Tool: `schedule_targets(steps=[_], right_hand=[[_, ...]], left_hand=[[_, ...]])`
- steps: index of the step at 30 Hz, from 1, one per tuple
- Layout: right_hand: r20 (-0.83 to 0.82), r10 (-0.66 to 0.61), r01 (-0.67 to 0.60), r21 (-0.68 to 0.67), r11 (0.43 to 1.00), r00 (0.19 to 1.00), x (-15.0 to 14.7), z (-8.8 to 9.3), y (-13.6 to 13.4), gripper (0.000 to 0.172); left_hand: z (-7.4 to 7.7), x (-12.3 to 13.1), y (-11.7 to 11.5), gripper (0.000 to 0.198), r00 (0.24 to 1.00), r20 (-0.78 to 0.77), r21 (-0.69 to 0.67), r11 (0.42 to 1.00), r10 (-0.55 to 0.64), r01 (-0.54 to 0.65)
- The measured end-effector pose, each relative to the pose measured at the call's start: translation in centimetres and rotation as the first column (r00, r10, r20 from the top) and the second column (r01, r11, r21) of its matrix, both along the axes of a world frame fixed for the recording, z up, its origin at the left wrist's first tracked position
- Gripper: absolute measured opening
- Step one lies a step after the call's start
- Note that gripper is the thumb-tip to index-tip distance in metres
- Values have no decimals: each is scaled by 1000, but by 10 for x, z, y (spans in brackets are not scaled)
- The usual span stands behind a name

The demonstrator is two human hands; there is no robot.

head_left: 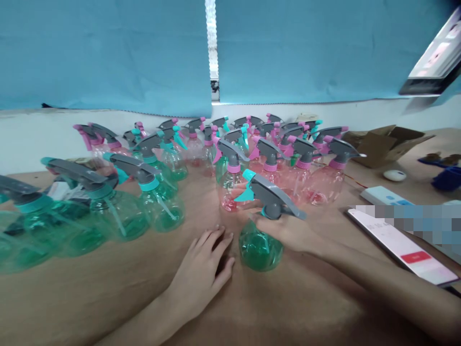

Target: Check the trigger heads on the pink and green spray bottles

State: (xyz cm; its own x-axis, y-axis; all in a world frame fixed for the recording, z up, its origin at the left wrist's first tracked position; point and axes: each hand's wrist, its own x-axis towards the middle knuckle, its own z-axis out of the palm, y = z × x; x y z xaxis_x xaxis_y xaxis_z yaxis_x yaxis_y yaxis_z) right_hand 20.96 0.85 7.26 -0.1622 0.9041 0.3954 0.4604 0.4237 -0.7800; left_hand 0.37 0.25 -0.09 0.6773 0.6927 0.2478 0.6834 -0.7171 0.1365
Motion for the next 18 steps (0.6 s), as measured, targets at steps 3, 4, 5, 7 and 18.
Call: schedule_targets(steps=[3, 4, 5, 7, 18], right_hand=[[-31, -11, 9, -45, 999, 999, -1, -2, 0, 34], [-28, -18, 16, -57, 998, 999, -1, -2, 0, 35], [-27, -23, 22, -66, 998, 999, -1, -2, 0, 35], [-30, -21, 19, -69, 997, 999, -1, -2, 0, 35], [21, -41, 43, -69, 997, 999, -1, -2, 0, 19]], left_hand=[[0, 0, 0, 39, 1000, -12, -6, 1000, 1, -1], [0, 0, 0, 39, 1000, -12, -6, 1000, 2, -2], [0, 0, 0, 39, 1000, -10, -5, 1000, 1, -1], [0, 0, 0, 39, 1000, -6, -2, 1000, 4, -4], [0, 0, 0, 38, 1000, 1, -1, 1000, 0, 0]])
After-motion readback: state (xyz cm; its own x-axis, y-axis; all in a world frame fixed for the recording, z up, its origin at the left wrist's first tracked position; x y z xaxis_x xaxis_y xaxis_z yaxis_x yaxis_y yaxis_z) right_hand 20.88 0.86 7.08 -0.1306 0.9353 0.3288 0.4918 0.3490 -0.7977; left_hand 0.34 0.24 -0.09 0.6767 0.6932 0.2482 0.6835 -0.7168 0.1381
